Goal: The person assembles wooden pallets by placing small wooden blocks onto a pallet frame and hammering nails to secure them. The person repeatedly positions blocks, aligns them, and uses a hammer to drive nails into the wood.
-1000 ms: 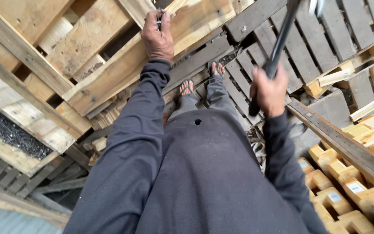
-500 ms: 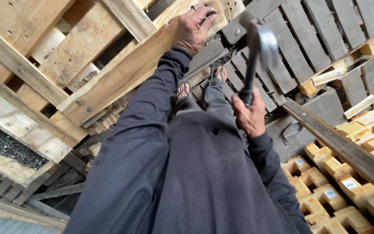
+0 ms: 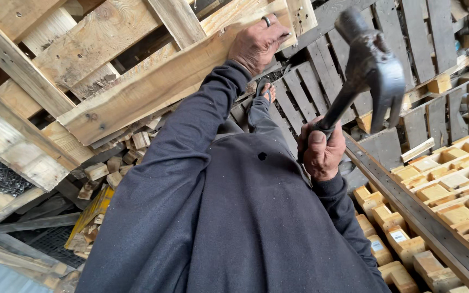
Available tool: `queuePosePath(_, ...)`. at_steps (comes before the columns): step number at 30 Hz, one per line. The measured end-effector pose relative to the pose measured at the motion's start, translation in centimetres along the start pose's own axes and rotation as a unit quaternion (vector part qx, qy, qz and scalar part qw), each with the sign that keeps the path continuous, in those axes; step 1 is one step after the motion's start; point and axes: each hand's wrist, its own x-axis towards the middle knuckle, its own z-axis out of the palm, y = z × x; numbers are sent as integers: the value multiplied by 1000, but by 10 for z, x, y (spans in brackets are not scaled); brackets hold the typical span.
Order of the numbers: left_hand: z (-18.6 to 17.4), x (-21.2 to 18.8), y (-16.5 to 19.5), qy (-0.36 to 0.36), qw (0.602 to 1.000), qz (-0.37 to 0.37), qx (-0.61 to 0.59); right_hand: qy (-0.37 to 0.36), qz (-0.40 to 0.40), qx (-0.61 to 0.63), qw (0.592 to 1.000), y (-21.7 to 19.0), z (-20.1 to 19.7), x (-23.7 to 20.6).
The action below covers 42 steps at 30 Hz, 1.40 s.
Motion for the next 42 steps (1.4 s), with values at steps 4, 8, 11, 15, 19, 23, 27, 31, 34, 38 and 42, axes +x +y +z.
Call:
queuePosePath(4,3,-1,-7,3,1000,14,-5,-42,171,-215,961,4,0,14)
queuePosePath(8,10,-3,-20,-10,1000,13,-6,16,186,-102,977,-8,-6,6)
queuePosePath(11,18,-4,-30,-13,999,-30,-19,57,127,-5,990,-14,-9,-8)
queuePosePath(15,27,-14,-39,68,994,-50,-76,90,126,36,987,3,-4,-25)
queuePosePath(19,28,-27,-43,139,968,-95,-185,122,177,86,973,37,2,-45)
queuePosePath(23,21,-33,-47,197,935,-148,-253,118,201,103,967,57,1,-55)
queuePosePath(27,18,-31,-45,190,966,-151,-88,107,154,100,977,32,0,-46)
queuePosePath(31,19,-25,-37,167,975,-142,-25,120,-21,88,989,-20,-7,-26)
queuePosePath(34,18,-22,-32,153,960,-230,-28,84,-237,165,954,-29,-14,0)
queuePosePath(38,14,-20,-26,190,965,-175,-51,-15,-183,-25,983,10,-3,21)
queuePosePath(42,12,-18,-23,193,967,-155,-56,112,266,-36,957,2,4,24)
